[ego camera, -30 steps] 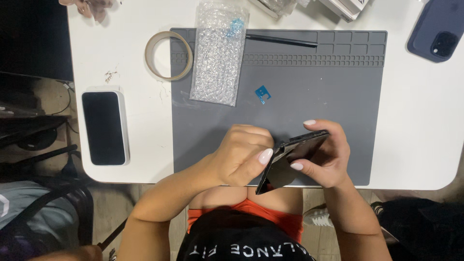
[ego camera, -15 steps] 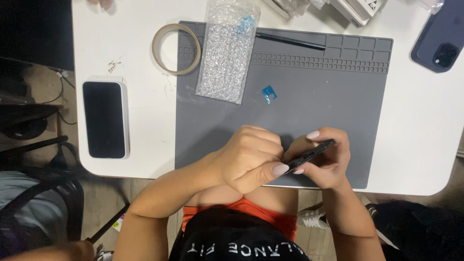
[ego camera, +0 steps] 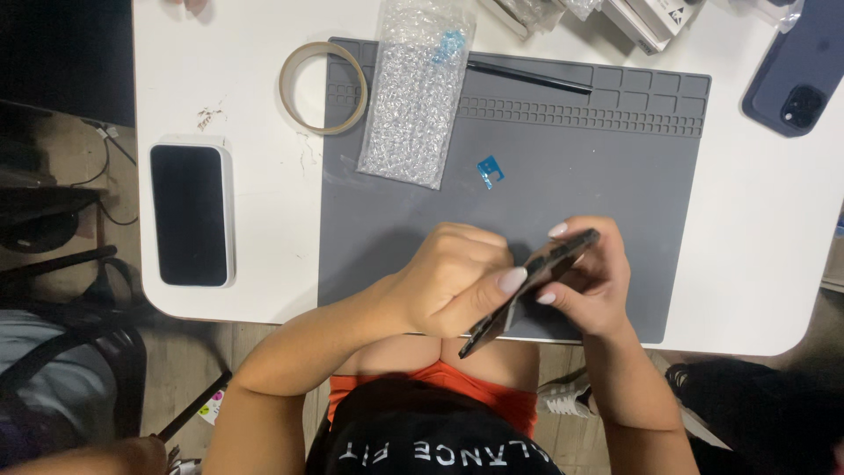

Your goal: The person separates a smartphone screen from the device frame using a prying tool, handles a replacement screen assembly, then places the old screen inside bubble wrap, seals it with adhesive tape, and writes a label on the wrap with a pen.

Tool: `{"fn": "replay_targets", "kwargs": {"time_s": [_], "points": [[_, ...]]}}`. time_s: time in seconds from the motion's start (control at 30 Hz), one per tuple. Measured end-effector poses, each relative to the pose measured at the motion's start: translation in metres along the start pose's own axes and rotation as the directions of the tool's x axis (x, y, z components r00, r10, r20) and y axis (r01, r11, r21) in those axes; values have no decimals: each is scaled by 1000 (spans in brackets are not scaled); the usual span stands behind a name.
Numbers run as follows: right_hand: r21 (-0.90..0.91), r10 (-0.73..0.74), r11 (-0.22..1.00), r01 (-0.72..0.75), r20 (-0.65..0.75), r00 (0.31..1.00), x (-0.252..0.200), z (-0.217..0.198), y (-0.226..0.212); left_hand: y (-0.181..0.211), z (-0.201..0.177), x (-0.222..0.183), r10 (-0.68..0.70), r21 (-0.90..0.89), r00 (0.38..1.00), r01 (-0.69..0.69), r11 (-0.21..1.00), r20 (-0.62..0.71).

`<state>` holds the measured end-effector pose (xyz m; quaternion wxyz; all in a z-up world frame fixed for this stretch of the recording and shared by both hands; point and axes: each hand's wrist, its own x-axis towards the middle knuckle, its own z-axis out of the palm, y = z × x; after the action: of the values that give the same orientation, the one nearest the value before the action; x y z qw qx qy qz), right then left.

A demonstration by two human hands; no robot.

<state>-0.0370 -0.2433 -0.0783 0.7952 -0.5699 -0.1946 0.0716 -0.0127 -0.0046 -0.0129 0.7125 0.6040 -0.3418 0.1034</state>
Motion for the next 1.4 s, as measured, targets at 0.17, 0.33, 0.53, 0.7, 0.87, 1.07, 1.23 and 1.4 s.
{"fn": "replay_targets", "kwargs": {"time_s": [0.17,0.33,0.53,0.7,0.87,1.07,1.23,1.4], "points": [[-19,111,993,-118,-213,971,12,10,-3,-2,-3,8,-151,96,984,160,982,-93],[-21,135,989,-149,-312,940,28,24,-3,-15,-7,4,-310,139,945,323,936,-108],[-79,159,975,-207,-401,902,34,27,-7,-47,-10,-8,-330,174,918,370,913,-221],[-64,273,943,-328,-419,866,13,20,14,-67,-20,-17,-329,165,875,405,899,-355],[67,292,955,-288,-361,886,-14,34,27,-63,-15,-19,-314,148,887,379,913,-338],[177,281,958,-226,-410,868,-23,36,41,-73,-12,-26,-413,112,880,446,888,-235],[137,246,969,-207,-421,873,-23,30,53,-30,-2,-20,-541,47,830,551,833,-136],[75,188,982,-173,-429,883,-27,36,54,-51,-11,-29,-602,-393,792,524,755,-99]]}}
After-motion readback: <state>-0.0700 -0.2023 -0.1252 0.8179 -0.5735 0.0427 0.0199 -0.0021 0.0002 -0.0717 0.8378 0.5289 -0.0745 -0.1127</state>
